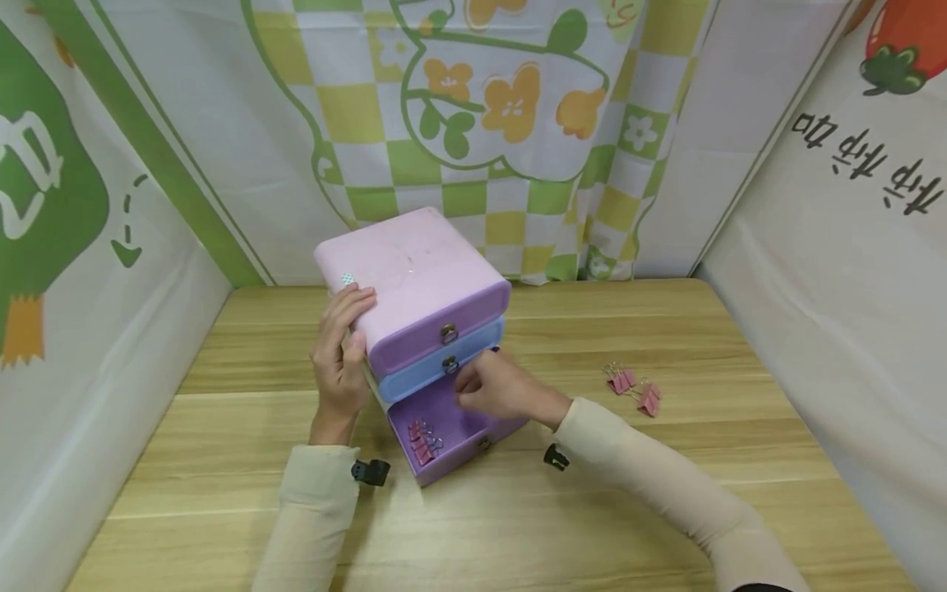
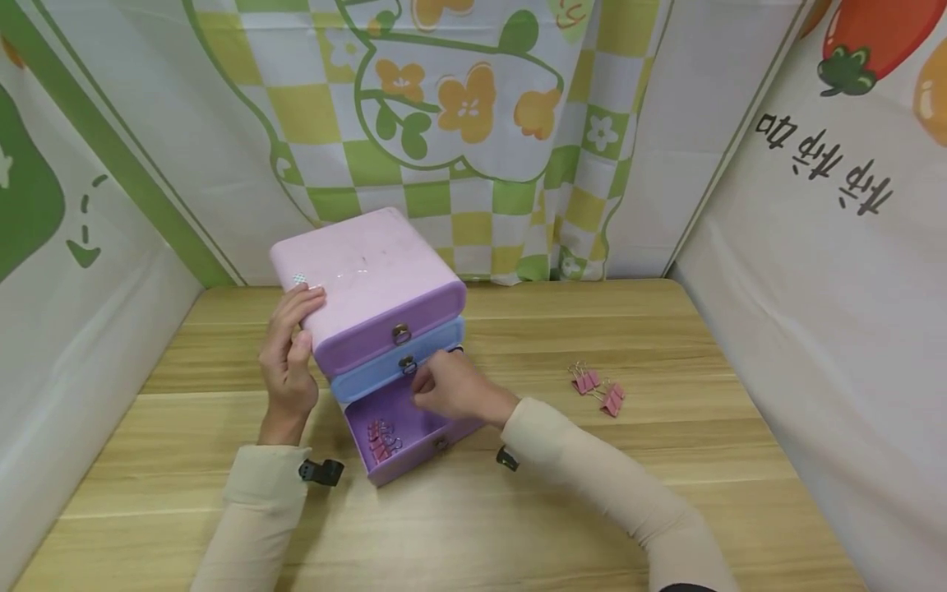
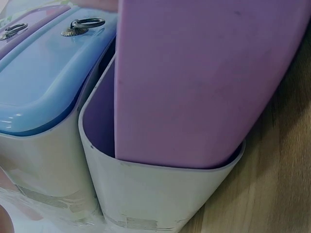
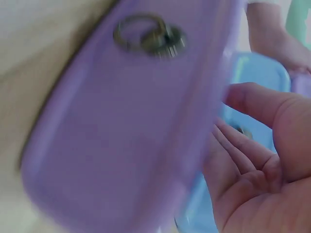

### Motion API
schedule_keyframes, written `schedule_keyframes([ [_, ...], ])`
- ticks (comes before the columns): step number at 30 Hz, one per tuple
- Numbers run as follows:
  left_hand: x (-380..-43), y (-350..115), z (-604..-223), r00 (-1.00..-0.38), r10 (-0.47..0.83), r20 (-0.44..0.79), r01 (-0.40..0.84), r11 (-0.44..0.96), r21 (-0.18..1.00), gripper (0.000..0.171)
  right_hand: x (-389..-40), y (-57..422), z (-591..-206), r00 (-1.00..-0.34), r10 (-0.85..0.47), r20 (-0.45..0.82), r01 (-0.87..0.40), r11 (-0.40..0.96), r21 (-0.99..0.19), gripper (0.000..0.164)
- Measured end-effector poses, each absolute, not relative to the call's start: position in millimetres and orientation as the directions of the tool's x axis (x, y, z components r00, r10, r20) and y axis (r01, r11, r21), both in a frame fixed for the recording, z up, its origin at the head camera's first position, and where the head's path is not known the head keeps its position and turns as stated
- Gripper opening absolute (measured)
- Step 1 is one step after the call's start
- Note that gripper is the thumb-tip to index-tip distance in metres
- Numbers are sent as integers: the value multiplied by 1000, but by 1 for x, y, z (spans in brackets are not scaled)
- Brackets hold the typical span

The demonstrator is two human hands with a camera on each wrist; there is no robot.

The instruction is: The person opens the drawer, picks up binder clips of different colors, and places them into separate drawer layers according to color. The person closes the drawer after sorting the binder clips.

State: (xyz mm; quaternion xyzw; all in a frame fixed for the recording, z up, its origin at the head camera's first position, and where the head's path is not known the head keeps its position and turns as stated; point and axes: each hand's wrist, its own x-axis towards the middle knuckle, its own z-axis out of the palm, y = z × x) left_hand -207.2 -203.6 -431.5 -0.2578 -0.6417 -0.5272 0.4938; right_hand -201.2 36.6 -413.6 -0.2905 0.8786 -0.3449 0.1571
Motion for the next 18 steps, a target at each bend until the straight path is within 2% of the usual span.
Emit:
schedule_keyframes([
  [4,-208,-205,-431,-374,-187,908,852,316,417,42,-209,64,-399,-791,-609,-56,-398,583,-708,20],
  [9,-208,-208,-433,-378,-179,908,852,318,417,43,-215,105,-383,-848,-525,-75,-345,653,-674,21],
  [18,-208,-210,-435,-395,-168,903,848,310,429,43,-231,182,-382,-918,-377,-125,-242,781,-576,32],
])
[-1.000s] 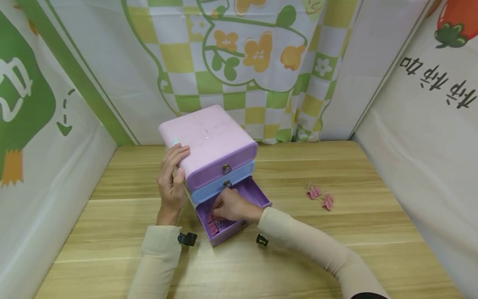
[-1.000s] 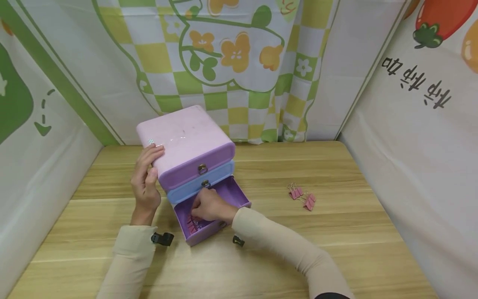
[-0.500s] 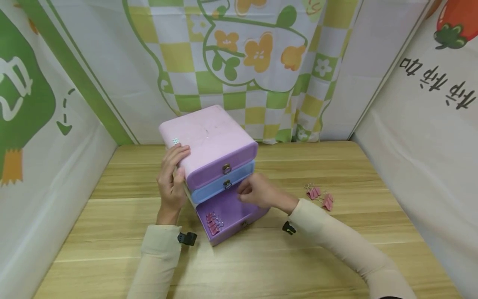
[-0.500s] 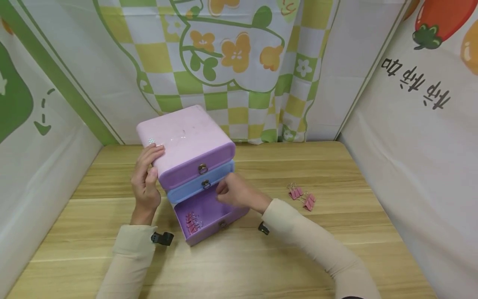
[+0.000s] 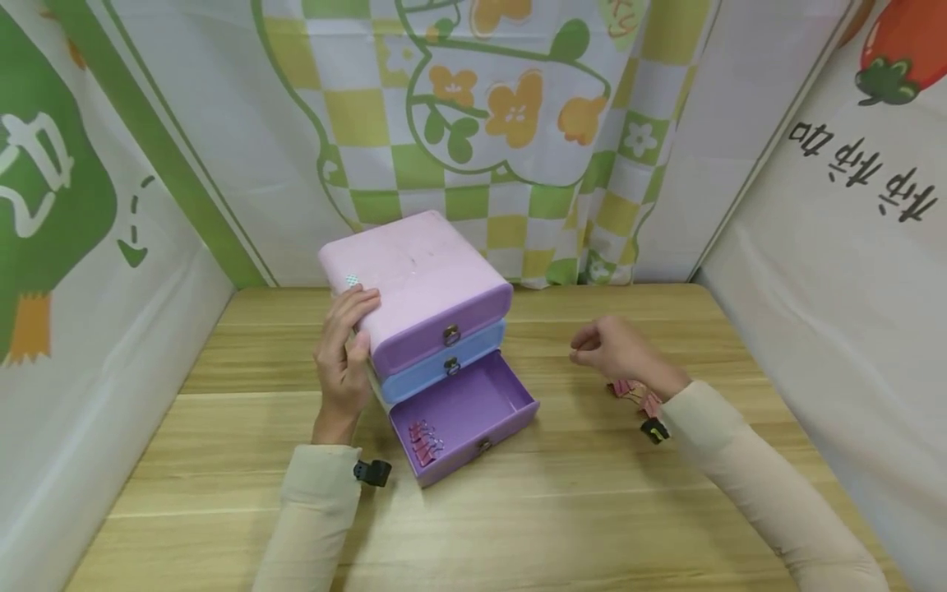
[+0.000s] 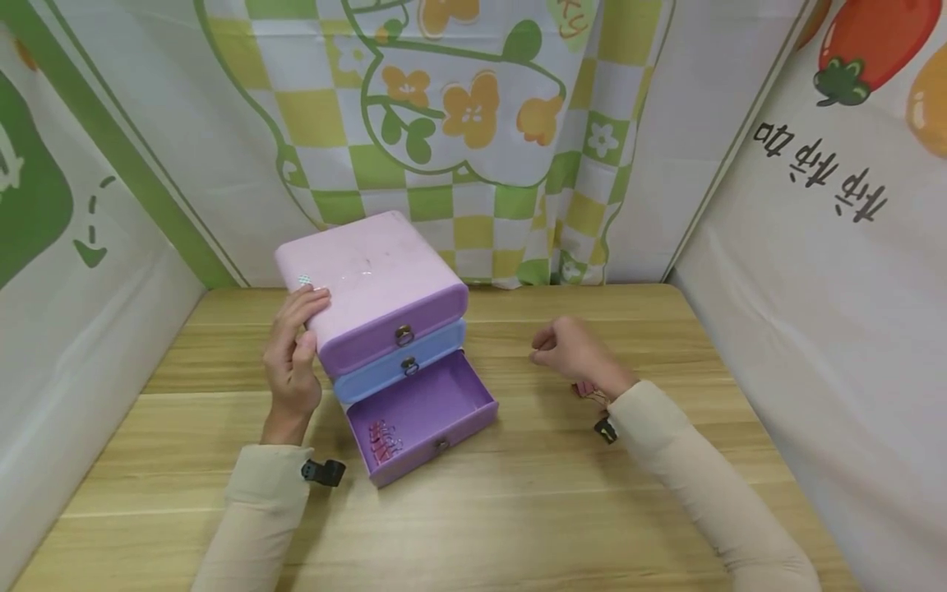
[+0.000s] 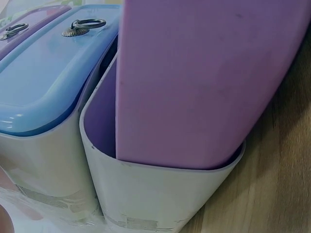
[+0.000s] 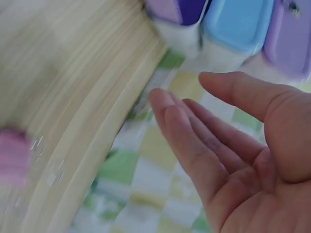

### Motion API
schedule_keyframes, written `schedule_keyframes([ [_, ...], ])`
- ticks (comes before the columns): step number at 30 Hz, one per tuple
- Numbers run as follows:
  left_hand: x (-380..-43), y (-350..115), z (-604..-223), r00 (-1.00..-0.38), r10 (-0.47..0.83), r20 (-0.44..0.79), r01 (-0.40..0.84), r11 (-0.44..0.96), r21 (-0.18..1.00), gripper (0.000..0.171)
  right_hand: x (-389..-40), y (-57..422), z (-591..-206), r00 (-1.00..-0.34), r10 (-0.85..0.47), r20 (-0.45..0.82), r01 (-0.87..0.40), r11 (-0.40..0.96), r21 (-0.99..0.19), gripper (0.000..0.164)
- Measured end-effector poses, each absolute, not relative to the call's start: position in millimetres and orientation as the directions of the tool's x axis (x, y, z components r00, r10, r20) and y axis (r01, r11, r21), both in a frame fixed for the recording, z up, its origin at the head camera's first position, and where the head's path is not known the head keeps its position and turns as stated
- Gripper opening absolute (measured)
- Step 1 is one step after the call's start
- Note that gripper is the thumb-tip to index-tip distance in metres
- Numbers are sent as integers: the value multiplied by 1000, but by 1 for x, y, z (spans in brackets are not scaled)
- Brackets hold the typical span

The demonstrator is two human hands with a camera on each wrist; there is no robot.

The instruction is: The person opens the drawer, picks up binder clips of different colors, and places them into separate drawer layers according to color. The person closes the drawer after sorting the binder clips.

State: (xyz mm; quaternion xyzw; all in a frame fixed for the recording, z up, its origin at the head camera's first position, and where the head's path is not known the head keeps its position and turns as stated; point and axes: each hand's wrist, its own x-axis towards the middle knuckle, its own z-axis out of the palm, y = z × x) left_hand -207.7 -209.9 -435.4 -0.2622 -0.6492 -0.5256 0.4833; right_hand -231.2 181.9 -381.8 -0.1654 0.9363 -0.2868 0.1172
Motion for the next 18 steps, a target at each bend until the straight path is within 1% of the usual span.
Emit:
schedule_keyframes([
  [4,-208,-210,-436,-393,-165,905,851,308,426,43,-240,210,-390,-933,-341,-112,-243,830,-502,35],
  [7,-208,-210,-436,-390,-165,906,853,306,423,43,-246,228,-396,-931,-351,-103,-267,844,-466,36],
  [11,-208,-210,-435,-390,-165,906,852,309,423,43,-254,248,-402,-908,-401,-125,-308,838,-450,33],
  [15,-208,-209,-435,-390,-173,904,851,307,426,42,-259,258,-404,-877,-445,-179,-330,831,-448,32],
  [18,-208,-207,-435,-390,-181,903,850,306,428,42,-261,259,-404,-859,-457,-230,-327,836,-440,28],
])
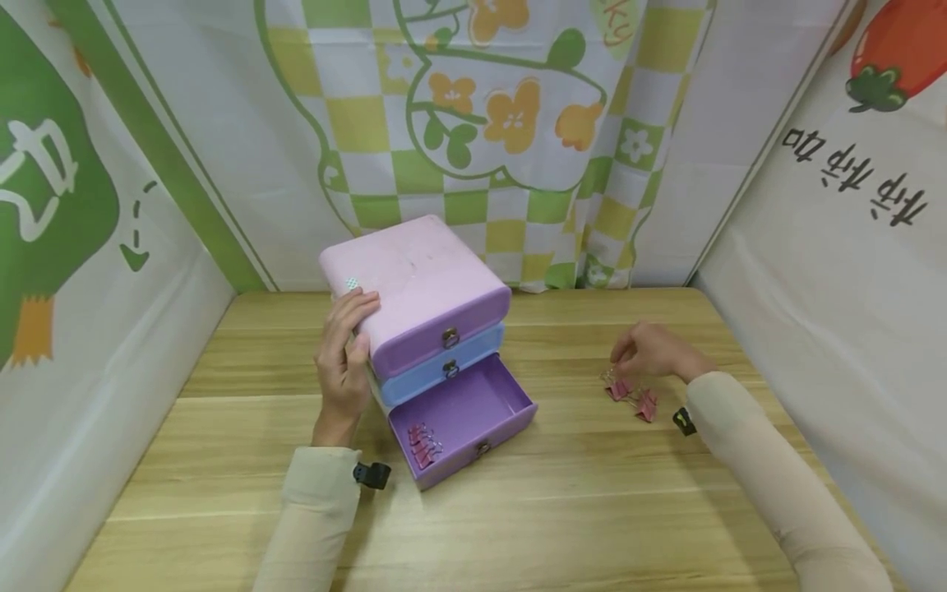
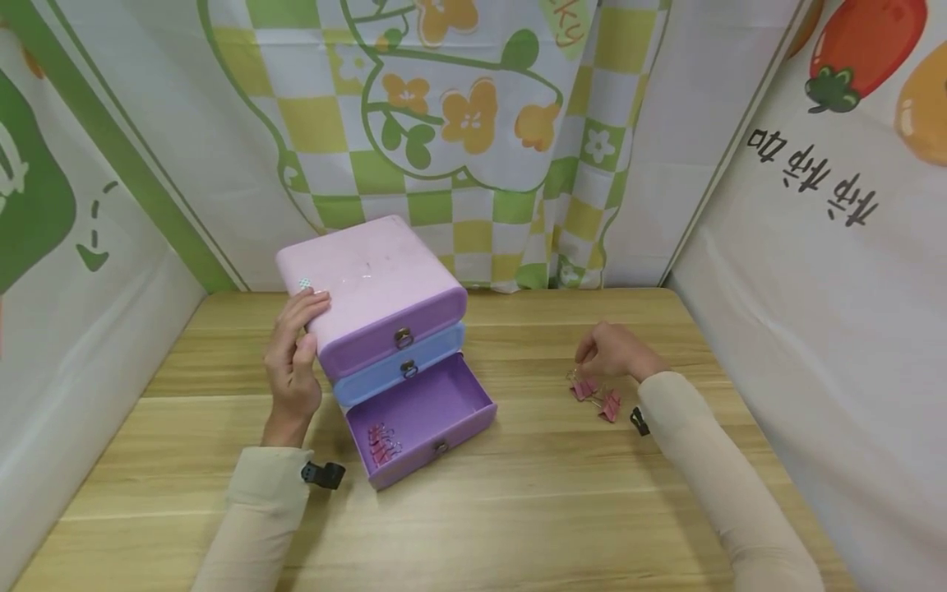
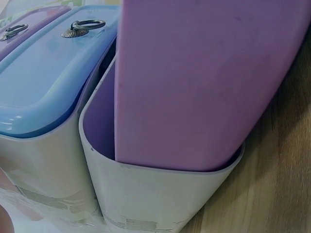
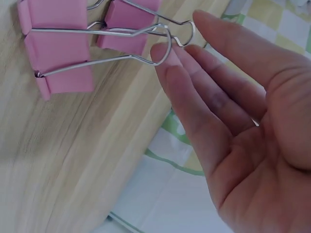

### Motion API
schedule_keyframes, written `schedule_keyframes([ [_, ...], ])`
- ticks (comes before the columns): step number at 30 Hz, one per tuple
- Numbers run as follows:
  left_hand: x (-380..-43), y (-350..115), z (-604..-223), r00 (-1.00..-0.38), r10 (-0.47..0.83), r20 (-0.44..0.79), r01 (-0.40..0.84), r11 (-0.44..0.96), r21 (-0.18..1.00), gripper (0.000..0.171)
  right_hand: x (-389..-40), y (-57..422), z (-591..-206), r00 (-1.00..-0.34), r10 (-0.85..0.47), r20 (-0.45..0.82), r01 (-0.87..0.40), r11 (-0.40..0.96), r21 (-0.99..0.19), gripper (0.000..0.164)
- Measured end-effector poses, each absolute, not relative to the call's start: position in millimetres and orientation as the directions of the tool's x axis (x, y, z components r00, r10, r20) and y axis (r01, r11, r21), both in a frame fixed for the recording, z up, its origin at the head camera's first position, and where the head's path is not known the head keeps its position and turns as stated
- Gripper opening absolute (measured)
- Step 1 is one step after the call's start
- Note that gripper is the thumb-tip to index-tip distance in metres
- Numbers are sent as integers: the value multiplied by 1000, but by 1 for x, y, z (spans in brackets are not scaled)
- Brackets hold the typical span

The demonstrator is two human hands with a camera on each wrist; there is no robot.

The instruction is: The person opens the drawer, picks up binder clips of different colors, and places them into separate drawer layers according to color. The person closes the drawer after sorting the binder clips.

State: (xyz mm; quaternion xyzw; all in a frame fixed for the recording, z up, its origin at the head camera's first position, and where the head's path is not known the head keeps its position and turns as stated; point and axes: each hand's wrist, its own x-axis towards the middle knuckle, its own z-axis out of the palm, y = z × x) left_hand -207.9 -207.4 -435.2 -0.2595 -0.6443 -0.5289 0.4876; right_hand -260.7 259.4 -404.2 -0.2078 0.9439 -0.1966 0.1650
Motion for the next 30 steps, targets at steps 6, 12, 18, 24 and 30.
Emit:
schedule_keyframes([
  [6,-207,-207,-437,-392,-183,901,849,305,432,42,-266,255,-408,-813,-482,-326,-312,834,-455,17],
  [12,-207,-208,-437,-395,-183,900,849,302,433,42,-265,249,-414,-732,-489,-474,-153,796,-586,14],
  [18,-207,-207,-435,-392,-180,902,851,302,430,41,-262,247,-427,-693,-447,-566,102,716,-690,18],
  [24,-206,-206,-434,-388,-177,905,854,300,425,41,-262,244,-447,-661,-471,-584,273,574,-772,26],
  [30,-205,-207,-434,-396,-182,900,850,298,434,41,-263,233,-449,-658,-490,-571,355,467,-810,23],
])
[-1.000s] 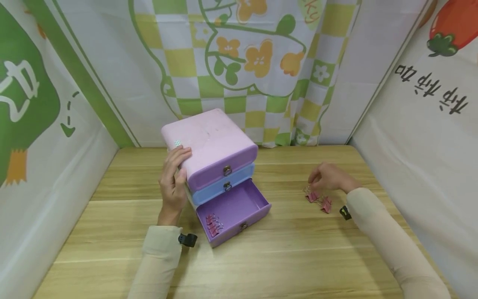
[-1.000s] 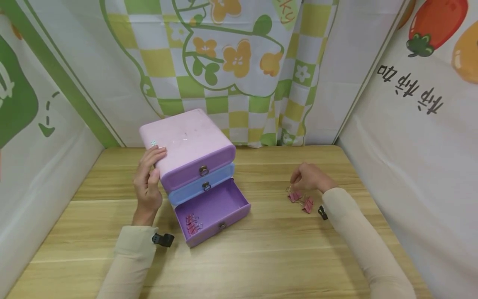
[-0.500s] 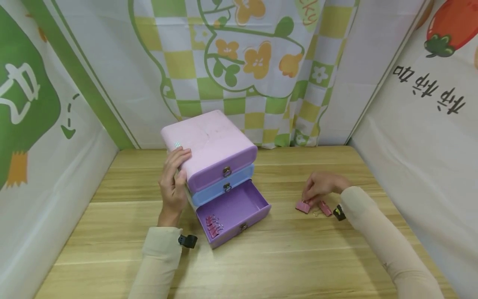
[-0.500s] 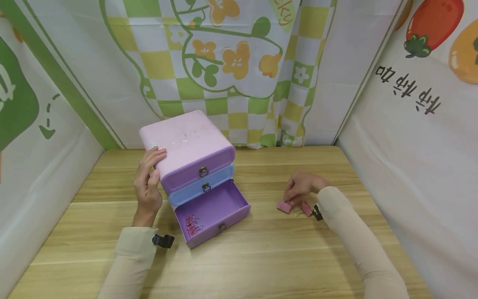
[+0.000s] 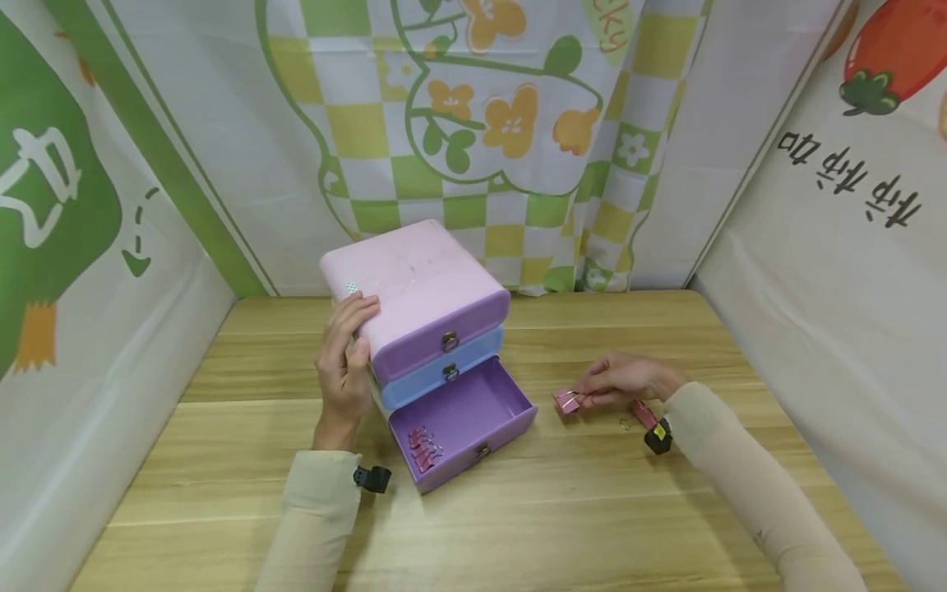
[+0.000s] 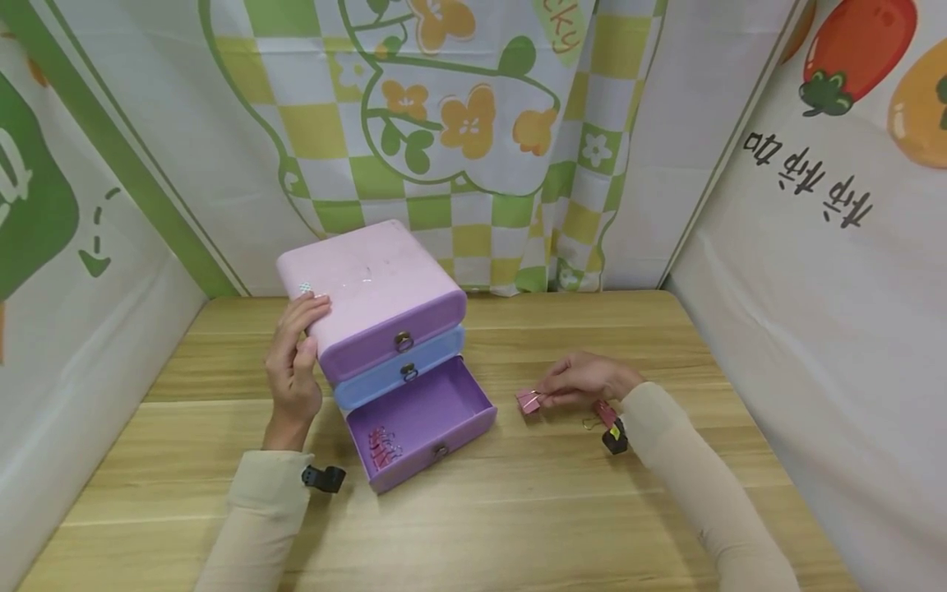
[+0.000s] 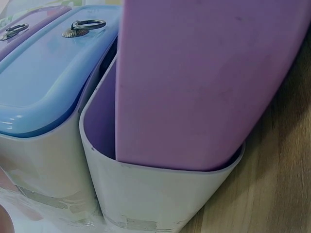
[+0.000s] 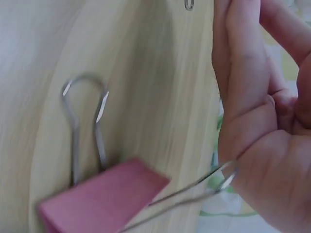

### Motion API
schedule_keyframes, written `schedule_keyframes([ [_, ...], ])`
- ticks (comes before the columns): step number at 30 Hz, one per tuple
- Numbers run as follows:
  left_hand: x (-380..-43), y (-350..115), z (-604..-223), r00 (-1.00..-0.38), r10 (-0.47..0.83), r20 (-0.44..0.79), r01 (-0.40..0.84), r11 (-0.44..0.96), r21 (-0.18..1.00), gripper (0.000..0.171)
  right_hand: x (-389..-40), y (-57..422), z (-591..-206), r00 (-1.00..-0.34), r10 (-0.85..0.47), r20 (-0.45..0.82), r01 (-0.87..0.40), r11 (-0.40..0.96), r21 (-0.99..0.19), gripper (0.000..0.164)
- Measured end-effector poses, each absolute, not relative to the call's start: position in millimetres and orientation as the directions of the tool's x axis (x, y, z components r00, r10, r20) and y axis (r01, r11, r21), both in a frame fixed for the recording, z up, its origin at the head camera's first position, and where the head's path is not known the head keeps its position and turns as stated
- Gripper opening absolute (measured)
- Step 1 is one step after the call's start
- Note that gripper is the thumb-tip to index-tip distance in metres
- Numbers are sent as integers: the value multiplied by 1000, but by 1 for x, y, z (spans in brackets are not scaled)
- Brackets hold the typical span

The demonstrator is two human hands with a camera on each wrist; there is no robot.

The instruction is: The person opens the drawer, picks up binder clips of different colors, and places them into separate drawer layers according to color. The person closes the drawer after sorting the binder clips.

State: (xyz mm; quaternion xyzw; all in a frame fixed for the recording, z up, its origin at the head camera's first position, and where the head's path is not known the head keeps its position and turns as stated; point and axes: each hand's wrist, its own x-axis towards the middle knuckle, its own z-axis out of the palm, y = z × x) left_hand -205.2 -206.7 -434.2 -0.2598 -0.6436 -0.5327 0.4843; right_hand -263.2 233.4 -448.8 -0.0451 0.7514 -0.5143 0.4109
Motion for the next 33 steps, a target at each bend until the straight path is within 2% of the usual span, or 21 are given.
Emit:
schedule_keyframes([
  [3,-205,-207,-434,-394,-182,901,851,298,433,42,-264,228,-443,-660,-501,-559,392,405,-826,19],
  [7,-206,-207,-433,-385,-184,904,854,302,425,42,-266,220,-430,-678,-515,-525,410,328,-851,22],
  [11,-206,-206,-432,-385,-185,904,853,304,425,41,-266,208,-417,-693,-519,-501,397,305,-865,22],
  [18,-206,-206,-433,-384,-184,905,854,302,424,41,-261,177,-403,-688,-545,-480,366,310,-877,22],
  [25,-208,-207,-436,-373,-183,910,861,296,412,41,-255,142,-404,-657,-590,-470,353,311,-882,28],
  [33,-208,-207,-435,-378,-179,908,856,307,416,41,-244,105,-406,-602,-664,-444,224,393,-892,28],
])
